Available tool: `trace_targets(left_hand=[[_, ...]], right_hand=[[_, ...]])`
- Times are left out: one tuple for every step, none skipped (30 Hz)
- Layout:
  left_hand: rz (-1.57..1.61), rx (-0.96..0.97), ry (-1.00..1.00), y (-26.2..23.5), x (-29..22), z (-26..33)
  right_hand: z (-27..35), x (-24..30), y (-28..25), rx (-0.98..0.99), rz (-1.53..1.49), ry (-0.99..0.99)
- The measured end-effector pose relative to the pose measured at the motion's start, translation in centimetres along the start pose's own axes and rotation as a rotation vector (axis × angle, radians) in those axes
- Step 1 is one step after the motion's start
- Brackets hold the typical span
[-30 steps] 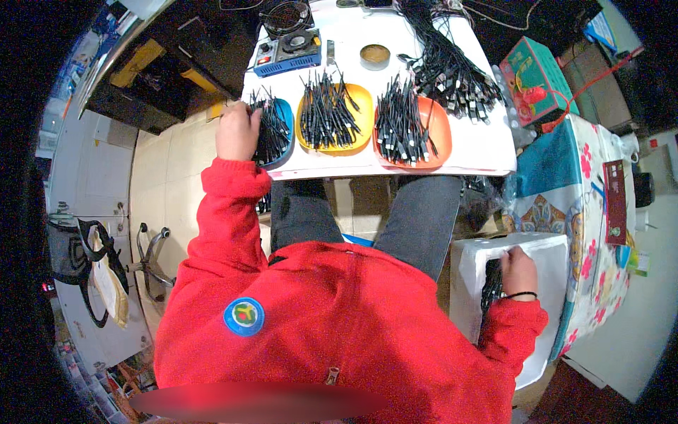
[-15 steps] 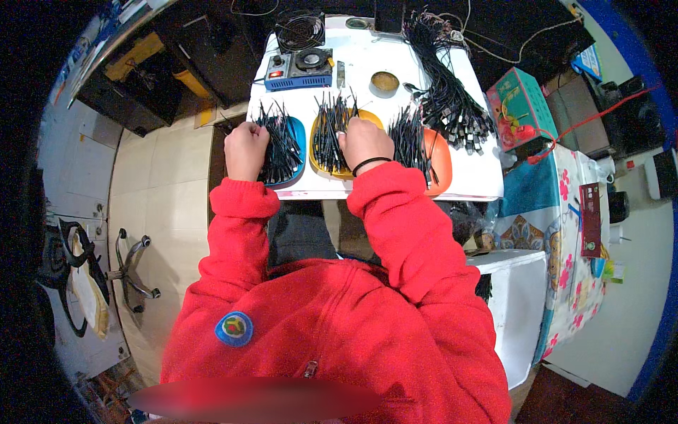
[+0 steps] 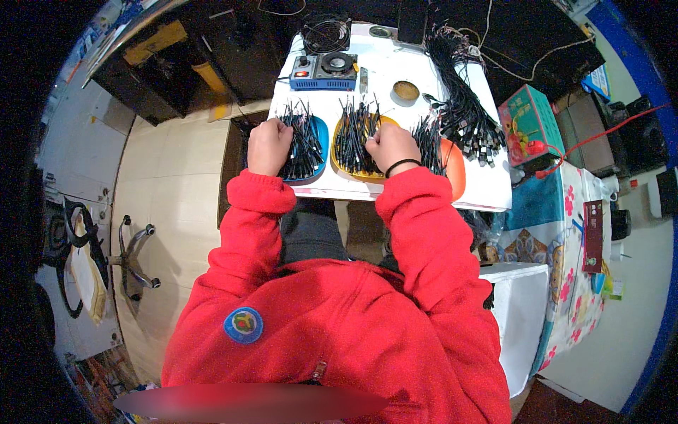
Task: The person repeatedly picks small black electronic components from trays, attaches a white connector to each, and places the assembled units into a white bin. The person handles items one at a time and continues the cycle throughout the clip.
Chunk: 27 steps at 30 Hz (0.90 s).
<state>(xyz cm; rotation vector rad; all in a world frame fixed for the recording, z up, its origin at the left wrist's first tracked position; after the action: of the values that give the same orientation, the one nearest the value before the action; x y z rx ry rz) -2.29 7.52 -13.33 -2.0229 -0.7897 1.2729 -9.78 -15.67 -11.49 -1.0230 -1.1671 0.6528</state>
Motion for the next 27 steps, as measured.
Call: trace_targets(left_hand=[[0.021,-0.014,0.005,-0.3,-0.1,0.0],[0.042,-0.027,0.011,-0.5,-0.2,0.0],[0.068,-0.069,0.039,-0.9,-0.5,-0.1],[0.095,-0.111,0.070,-1.3,-0.8,-0.1],[0.126,-0.159,0.102,-1.7,-1.2,-0.1],[0.221,-0.201,0.117,-2.1,-1.8,0.0],[0.320,-0.245,0.133,-2.4,-2.5,0.1],[0.418,-0.287,0.150,-2.9,-3.2,0.3],[0.706,0.028,-0.082,-3.2,-3.6,0.7],[0.889,0.064,-0.091,-3.6,-4.4,1.2],[1.076,0.109,-0.105,-3.9,-5.5,1.8],[1.255,0.164,-0.142,-4.2,-6.5,2.4],[1.330,0.248,-0.134,-4.6,-7.4,3.3],[1.349,0.293,-0.115,-5.1,-8.3,4.3],[1.386,0.323,-0.128,-5.4,-9.2,5.3],[1.447,0.345,-0.102,-5.7,-10.0,6.3],[1.451,0.345,-0.108,-5.9,-10.8,7.2],[1.510,0.352,-0.141,-6.1,-11.5,8.0],[1.528,0.355,-0.139,-6.3,-12.0,8.6],[1.525,0.359,-0.168,-6.5,-12.5,9.3],[1.564,0.354,-0.212,-6.6,-13.1,10.0],[1.620,0.338,-0.202,-6.8,-13.5,10.5],[1.661,0.326,-0.215,-7.0,-13.9,10.9],[1.715,0.312,-0.201,-7.1,-14.2,11.2],[1.748,0.302,-0.214,-7.2,-14.5,11.4],[1.752,0.323,-0.228,-7.3,-14.7,11.7],[1.756,0.343,-0.244,-7.3,-14.9,12.0]], right_hand=[[0.2,0.0,-0.2,-0.052,-0.056,0.009],[0.4,-0.1,-0.4,-0.079,-0.116,-0.024],[0.8,-0.1,-0.7,-0.102,-0.175,-0.051],[1.2,0.0,-1.0,-0.124,-0.235,-0.067],[1.7,0.2,-1.3,-0.197,-0.296,-0.117],[2.3,0.4,-1.7,-0.231,-0.353,-0.178],[3.0,0.6,-2.1,-0.257,-0.411,-0.231],[3.8,1.0,-2.4,-0.282,-0.470,-0.284],[4.7,1.3,-2.6,-0.234,-0.602,-0.265],[5.6,1.7,-2.8,-0.153,-0.714,-0.245],[6.7,2.1,-3.0,-0.087,-0.860,-0.285],[7.9,2.3,-3.2,-0.007,-0.988,-0.268],[9.2,2.4,-3.6,0.032,-0.997,-0.308],[10.2,2.6,-3.9,0.072,-1.000,-0.267],[11.3,2.7,-4.1,0.091,-1.064,-0.267],[12.4,2.8,-4.3,0.113,-1.139,-0.294],[13.3,2.9,-4.5,0.150,-1.150,-0.277],[14.1,2.8,-4.7,0.181,-1.166,-0.262],[14.8,2.8,-4.8,0.170,-1.167,-0.280],[15.5,2.8,-4.9,0.160,-1.172,-0.306],[16.1,2.8,-5.0,0.134,-1.174,-0.310],[16.6,2.7,-5.1,0.108,-1.178,-0.318],[17.0,2.6,-5.1,0.082,-1.183,-0.327],[17.5,2.5,-5.1,0.074,-1.180,-0.337],[17.9,2.4,-5.0,0.068,-1.179,-0.347],[18.2,2.3,-5.0,0.062,-1.178,-0.370],[18.5,2.2,-4.8,0.025,-1.153,-0.387]])
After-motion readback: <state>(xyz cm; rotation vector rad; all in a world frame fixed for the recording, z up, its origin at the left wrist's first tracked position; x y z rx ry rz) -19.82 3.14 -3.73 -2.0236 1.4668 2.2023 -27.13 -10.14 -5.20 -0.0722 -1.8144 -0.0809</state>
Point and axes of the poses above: each hand's wrist, its own z-axis away from the middle knuckle, its own y-axis out of the palm, x = y × z, the point moved 1 cm from there along -z, towards the middle knuckle, and after that the axes turned 2 degrees about y, right-handed, at the moved point
